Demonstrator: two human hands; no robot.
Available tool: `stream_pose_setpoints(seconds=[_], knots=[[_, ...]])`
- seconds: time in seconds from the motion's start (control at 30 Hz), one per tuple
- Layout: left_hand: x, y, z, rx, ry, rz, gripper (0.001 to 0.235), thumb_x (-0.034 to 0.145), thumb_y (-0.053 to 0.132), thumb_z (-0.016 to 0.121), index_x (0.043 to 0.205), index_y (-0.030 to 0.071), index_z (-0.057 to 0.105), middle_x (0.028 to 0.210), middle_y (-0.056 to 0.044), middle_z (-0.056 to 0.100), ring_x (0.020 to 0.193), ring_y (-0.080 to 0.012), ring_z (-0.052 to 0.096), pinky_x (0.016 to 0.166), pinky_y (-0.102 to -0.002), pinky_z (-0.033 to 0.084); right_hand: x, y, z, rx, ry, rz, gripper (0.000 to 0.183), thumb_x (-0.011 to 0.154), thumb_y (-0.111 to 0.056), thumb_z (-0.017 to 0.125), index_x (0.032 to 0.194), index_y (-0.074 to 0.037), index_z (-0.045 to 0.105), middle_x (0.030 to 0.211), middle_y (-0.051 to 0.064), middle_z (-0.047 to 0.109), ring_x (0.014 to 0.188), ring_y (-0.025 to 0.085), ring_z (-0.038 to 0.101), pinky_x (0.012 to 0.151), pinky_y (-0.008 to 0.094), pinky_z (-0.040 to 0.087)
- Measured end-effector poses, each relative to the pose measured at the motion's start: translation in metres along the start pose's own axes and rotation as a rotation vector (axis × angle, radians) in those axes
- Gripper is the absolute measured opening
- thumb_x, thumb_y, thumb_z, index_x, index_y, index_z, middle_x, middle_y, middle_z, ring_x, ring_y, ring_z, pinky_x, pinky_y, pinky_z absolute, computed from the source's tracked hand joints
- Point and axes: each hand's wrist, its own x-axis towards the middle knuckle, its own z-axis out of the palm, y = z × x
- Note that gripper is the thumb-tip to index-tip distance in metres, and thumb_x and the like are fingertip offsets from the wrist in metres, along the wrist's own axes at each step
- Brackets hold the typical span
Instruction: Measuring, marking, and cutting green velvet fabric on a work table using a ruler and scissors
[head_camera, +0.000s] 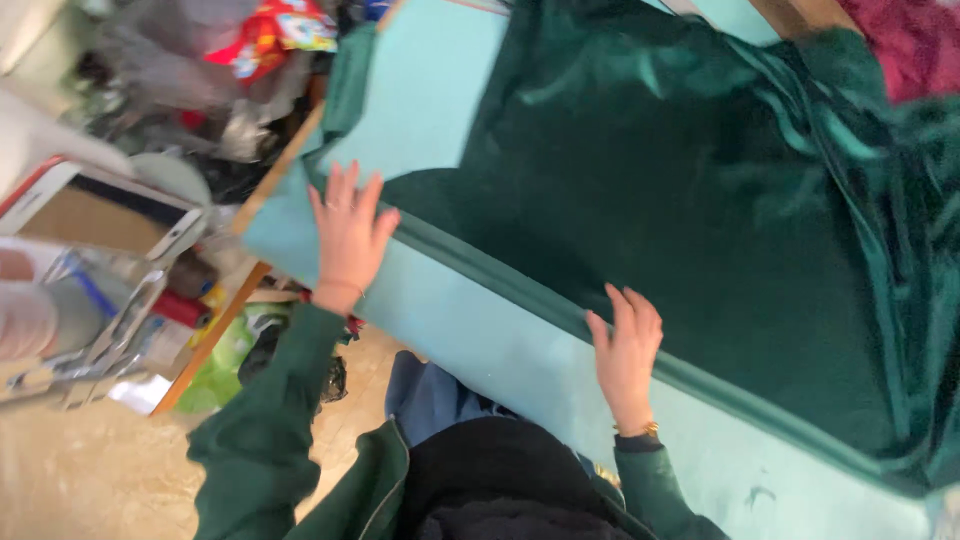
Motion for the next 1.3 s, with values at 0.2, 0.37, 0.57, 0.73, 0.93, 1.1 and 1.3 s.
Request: stream_pose_setpoints(seconds=[0.2,0.37,0.57,0.73,0.93,1.1,1.3], knots=[[-0.050,0.099,0.031,-0.070,-0.254,0.328,0.072,0.102,0.058,0.048,0.164,0.025,0.034,0.174,-0.010,0.022,0.158,-0.0303,0.023,0.120,-0.070,0.013,-0.043,-0.042,0.004,-0.111,-0.093,-0.133,0.072,0.100,-0.061,0.038,0.160,-0.022,0.042,0.170,0.016,0.029,0.157,0.037,0.024,0.123,0.053,0.023],[-0.056,0.105,0.039,-0.060,-0.324,0.342,0.071,0.102,0.060,0.044,0.164,0.027,0.034,0.174,-0.007,0.021,0.158,-0.0283,0.021,0.121,-0.068,0.008,-0.070,-0.017,-0.010,-0.166,-0.255,-0.010,0.080,0.098,-0.068,0.035,0.164,-0.025,0.030,0.172,0.014,0.019,0.159,0.036,0.015,0.125,0.058,0.014],[-0.058,0.104,0.043,-0.012,-0.358,0.305,0.070,0.103,0.063,0.039,0.163,0.028,0.035,0.176,-0.005,0.018,0.160,-0.0294,0.017,0.121,-0.070,0.008,-0.086,0.016,-0.023,-0.232,-0.289,0.065,0.078,0.099,-0.070,0.031,0.164,-0.025,0.031,0.173,0.013,0.019,0.159,0.032,0.015,0.125,0.058,0.012],[-0.070,0.144,0.046,-0.005,-0.361,0.199,0.072,0.105,0.063,0.037,0.165,0.023,0.032,0.175,-0.012,0.013,0.159,-0.0361,0.014,0.118,-0.076,0.005,-0.092,0.028,-0.030,-0.178,-0.261,0.074,0.082,0.097,-0.073,0.030,0.164,-0.026,0.030,0.173,0.012,0.018,0.160,0.033,0.014,0.125,0.058,0.010],[-0.114,0.270,0.070,-0.117,-0.357,0.420,0.080,0.095,0.063,0.055,0.162,0.024,0.035,0.174,-0.006,0.020,0.159,-0.0268,0.019,0.121,-0.069,0.008,-0.113,0.073,-0.052,-0.202,-0.223,0.096,0.082,0.098,-0.072,0.029,0.165,-0.025,0.027,0.173,0.012,0.017,0.160,0.032,0.014,0.126,0.058,0.010],[-0.126,0.308,0.084,-0.094,-0.409,0.486,0.076,0.098,0.065,0.045,0.164,0.029,0.029,0.175,-0.004,0.018,0.159,-0.0242,0.020,0.123,-0.067,0.008,-0.139,0.134,-0.079,-0.303,-0.214,0.163,0.084,0.097,-0.074,0.026,0.165,-0.025,0.030,0.173,0.011,0.019,0.160,0.031,0.016,0.126,0.056,0.009],[-0.125,0.311,0.080,-0.044,-0.411,0.502,0.072,0.099,0.064,0.042,0.163,0.032,0.031,0.175,-0.002,0.019,0.159,-0.0258,0.019,0.122,-0.068,0.013,-0.191,0.242,-0.125,-0.425,-0.168,0.244,0.078,0.100,-0.067,0.033,0.165,-0.024,0.031,0.173,0.011,0.024,0.159,0.032,0.020,0.125,0.057,0.016]])
